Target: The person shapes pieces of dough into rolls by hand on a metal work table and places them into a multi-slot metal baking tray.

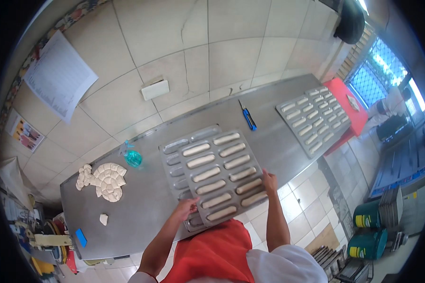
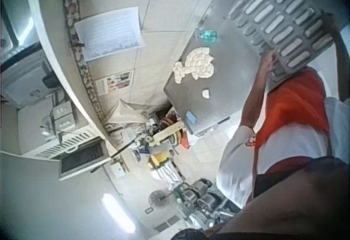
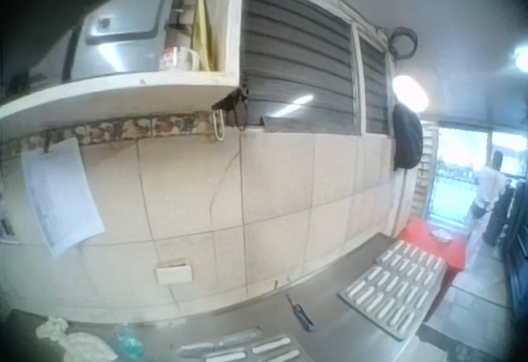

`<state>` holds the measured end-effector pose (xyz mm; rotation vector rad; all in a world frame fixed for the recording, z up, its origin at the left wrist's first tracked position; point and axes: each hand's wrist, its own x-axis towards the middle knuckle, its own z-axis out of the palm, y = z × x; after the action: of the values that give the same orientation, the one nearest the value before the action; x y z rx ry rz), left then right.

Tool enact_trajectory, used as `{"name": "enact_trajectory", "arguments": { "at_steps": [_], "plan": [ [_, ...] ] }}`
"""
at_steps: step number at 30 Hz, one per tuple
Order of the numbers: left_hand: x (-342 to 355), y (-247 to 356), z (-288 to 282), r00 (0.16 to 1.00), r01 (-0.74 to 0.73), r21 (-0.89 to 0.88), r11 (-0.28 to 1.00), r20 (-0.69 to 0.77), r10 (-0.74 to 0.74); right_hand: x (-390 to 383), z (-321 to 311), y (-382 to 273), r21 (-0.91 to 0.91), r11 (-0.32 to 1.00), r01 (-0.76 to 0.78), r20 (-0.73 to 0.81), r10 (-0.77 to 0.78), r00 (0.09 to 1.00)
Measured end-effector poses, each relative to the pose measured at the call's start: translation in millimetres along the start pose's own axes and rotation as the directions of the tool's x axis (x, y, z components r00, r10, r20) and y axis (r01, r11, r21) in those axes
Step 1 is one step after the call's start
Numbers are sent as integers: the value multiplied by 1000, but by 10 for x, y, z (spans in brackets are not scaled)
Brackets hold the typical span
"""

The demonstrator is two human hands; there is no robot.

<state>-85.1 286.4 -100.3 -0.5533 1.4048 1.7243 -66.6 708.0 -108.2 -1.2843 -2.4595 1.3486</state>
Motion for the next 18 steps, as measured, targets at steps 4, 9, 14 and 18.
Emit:
{"name": "enact_trajectory", "arguments": {
  "at_steps": [4, 9, 14, 18],
  "plan": [
    [-153, 151, 764, 996, 13, -45, 999, 92, -9, 400, -274, 316, 391, 920, -19, 32, 7, 999],
    [464, 118, 1408, 985, -91, -2, 996, 148, 90, 556, -422, -8, 677, 712, 187, -236, -30, 971],
    [766, 331, 1834, 899, -125, -118, 985, 407, 163, 122, -441, 203, 318, 935, 158, -630, 84, 772],
    [546, 705, 1504, 772, -31, -131, 991, 626, 107, -200, -290, 612, 319, 948, 12, -613, 196, 766]
  ]
}}
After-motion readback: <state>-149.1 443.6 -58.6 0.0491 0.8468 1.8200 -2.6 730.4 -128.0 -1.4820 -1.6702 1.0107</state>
